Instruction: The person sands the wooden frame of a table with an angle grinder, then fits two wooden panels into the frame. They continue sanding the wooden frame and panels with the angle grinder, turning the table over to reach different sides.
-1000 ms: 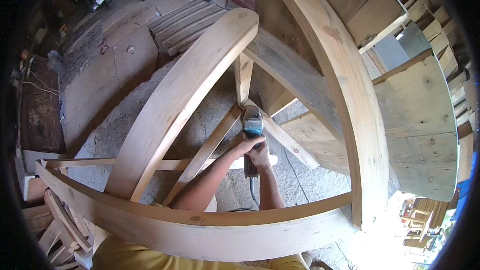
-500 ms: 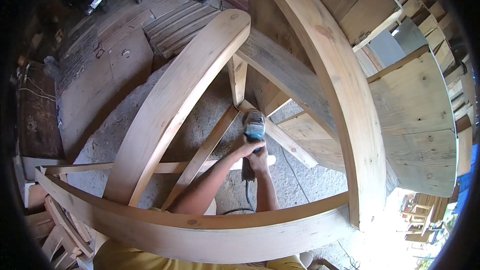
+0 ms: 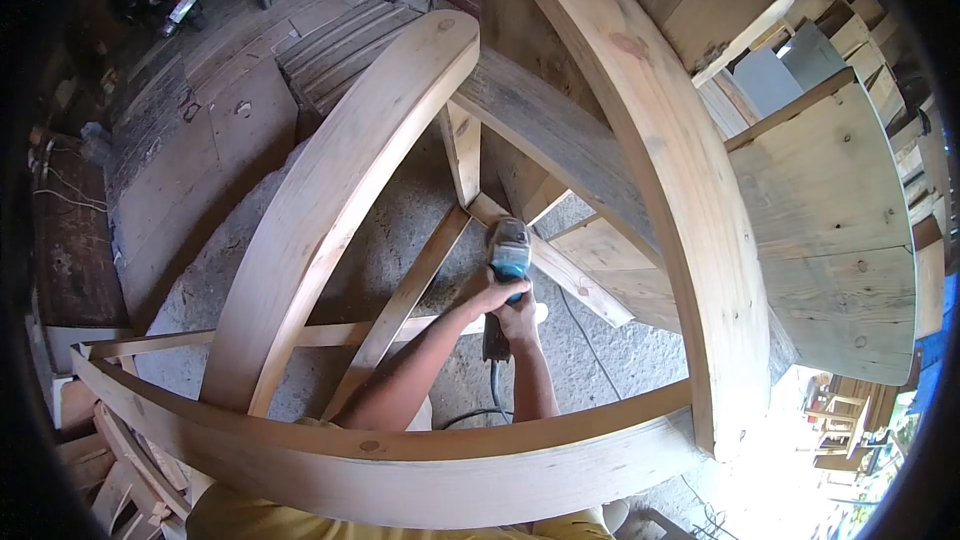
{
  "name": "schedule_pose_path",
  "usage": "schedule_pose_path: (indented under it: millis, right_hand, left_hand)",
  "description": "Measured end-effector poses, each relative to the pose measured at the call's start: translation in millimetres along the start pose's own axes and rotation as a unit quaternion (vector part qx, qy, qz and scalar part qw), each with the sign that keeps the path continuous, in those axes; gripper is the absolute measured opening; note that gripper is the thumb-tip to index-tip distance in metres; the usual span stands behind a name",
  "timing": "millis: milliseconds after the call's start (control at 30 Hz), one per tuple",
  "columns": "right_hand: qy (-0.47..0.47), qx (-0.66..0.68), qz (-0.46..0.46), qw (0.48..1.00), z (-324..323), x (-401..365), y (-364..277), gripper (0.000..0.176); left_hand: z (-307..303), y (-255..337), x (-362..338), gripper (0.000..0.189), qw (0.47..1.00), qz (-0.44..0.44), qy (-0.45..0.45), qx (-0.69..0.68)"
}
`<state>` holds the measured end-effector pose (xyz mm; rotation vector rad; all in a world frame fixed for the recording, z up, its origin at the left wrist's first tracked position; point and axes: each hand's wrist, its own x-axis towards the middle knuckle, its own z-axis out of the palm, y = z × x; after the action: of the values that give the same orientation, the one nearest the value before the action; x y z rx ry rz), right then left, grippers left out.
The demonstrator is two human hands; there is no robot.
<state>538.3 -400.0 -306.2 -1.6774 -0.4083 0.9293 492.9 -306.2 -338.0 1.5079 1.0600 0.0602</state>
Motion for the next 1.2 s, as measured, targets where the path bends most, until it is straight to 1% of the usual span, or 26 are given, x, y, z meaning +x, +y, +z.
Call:
schedule_pose_path:
  millis: [33, 67, 100, 167, 200, 233, 300, 367, 400, 433, 500, 533, 567, 633, 667, 700, 767, 800, 833, 900, 933, 967, 1033, 1100, 1167, 1200]
  right_hand:
    - [-0.001, 0.039, -0.009, 0.999, -9, -2, 23, 0.062]
    - [0.019, 0.014, 0.014, 1.000, -14, -15, 19, 0.059]
    - [0.032, 0.001, 0.012, 0.999, -22, -26, 22, 0.057]
    - [0.051, 0.091, -0.037, 0.994, -32, -42, 40, 0.055]
    - [0.074, 0.062, -0.013, 0.995, -38, -53, 41, 0.055]
    - [0.097, 0.035, 0.010, 0.995, -37, -63, 30, 0.055]
    - [0.096, 0.013, -0.006, 0.995, -33, -61, 29, 0.057]
    - [0.035, 0.038, -0.035, 0.998, -17, -48, 20, 0.058]
    - [0.023, -0.003, -0.101, 0.995, -11, -29, 31, 0.057]
    - [-0.022, -0.023, -0.047, 0.998, -13, -12, 38, 0.054]
    - [-0.002, -0.126, -0.030, 0.992, 1, -4, 2, 0.054]
    - [-0.007, -0.136, -0.026, 0.990, -3, 8, 13, 0.055]
    - [-0.006, -0.135, -0.026, 0.990, -6, 6, 10, 0.055]
    - [-0.011, -0.057, 0.000, 0.998, -13, -4, 0, 0.065]
    - [-0.005, -0.083, 0.013, 0.996, -23, -3, 7, 0.064]
    - [-0.003, -0.084, 0.014, 0.996, -29, -5, 7, 0.064]
    - [-0.010, -0.060, 0.022, 0.998, -36, -10, 7, 0.063]
    - [-0.011, -0.061, 0.021, 0.998, -40, -12, 6, 0.063]
    - [-0.005, -0.038, 0.011, 0.999, -42, -16, 5, 0.060]
    - [0.010, 0.008, -0.005, 1.000, -50, -26, 6, 0.053]
    - [0.016, -0.022, 0.002, 1.000, -59, -32, 10, 0.051]
    - [0.030, 0.005, -0.008, 0.999, -65, -42, 17, 0.052]
    - [0.039, 0.083, -0.026, 0.995, -82, -54, 53, 0.056]
    - [0.037, 0.088, -0.063, 0.993, -85, -67, 57, 0.058]
    - [0.055, 0.085, -0.083, 0.991, -81, -54, 78, 0.058]
    - [0.051, 0.066, -0.056, 0.995, -73, -48, 73, 0.059]
  left_hand:
    - [-13, 22, -26, 0.084, 0.998, -0.010, 0.001, 0.057]
    - [7, 8, -21, 0.082, 0.998, -0.002, -0.003, 0.058]
    - [7, 17, -35, 0.088, 0.998, 0.011, -0.031, 0.058]
    - [20, 21, -47, 0.098, 0.991, -0.007, -0.106, 0.083]
    - [24, 22, -54, 0.097, 0.988, -0.007, -0.125, 0.086]
    - [28, 21, -59, 0.100, 0.989, -0.002, -0.114, 0.099]
    - [22, 18, -58, 0.104, 0.986, -0.012, -0.126, 0.104]
    - [8, 11, -51, 0.093, 0.996, -0.012, -0.070, 0.056]
    - [9, 5, -40, 0.092, 1.000, 0.015, 0.007, 0.005]
    - [-2, -6, -25, 0.096, 0.999, -0.013, -0.027, 0.019]
    - [42, -65, 41, 0.099, 0.996, 0.003, 0.079, -0.041]
    - [28, -47, 30, 0.099, 0.996, -0.003, 0.056, -0.065]
    - [20, -33, 17, 0.099, 0.996, -0.002, 0.055, -0.064]
    - [6, -3, -10, 0.099, 0.999, 0.020, 0.011, -0.036]
    - [-9, 21, -29, 0.096, 1.000, -0.012, -0.024, 0.017]
    - [-3, 20, -29, 0.096, 0.999, -0.012, -0.027, 0.016]
    - [11, 19, -28, 0.089, 1.000, -0.012, -0.010, 0.009]
    - [19, 19, -28, 0.082, 1.000, 0.008, 0.019, -0.002]
    - [25, 19, -27, 0.082, 1.000, 0.008, 0.021, -0.003]
    - [28, 30, -40, 0.080, 0.999, 0.021, -0.015, 0.031]
    - [33, 33, -49, 0.078, 0.999, 0.022, -0.012, 0.022]
    - [35, 38, -57, 0.081, 0.997, 0.003, -0.072, 0.026]
    - [55, 35, -70, 0.089, 0.994, 0.002, -0.080, 0.073]
    - [61, 28, -72, 0.106, 0.988, 0.021, -0.126, 0.085]
    - [56, 24, -67, 0.096, 0.990, 0.025, -0.098, 0.099]
    - [47, 21, -60, 0.094, 0.992, 0.017, -0.091, 0.080]
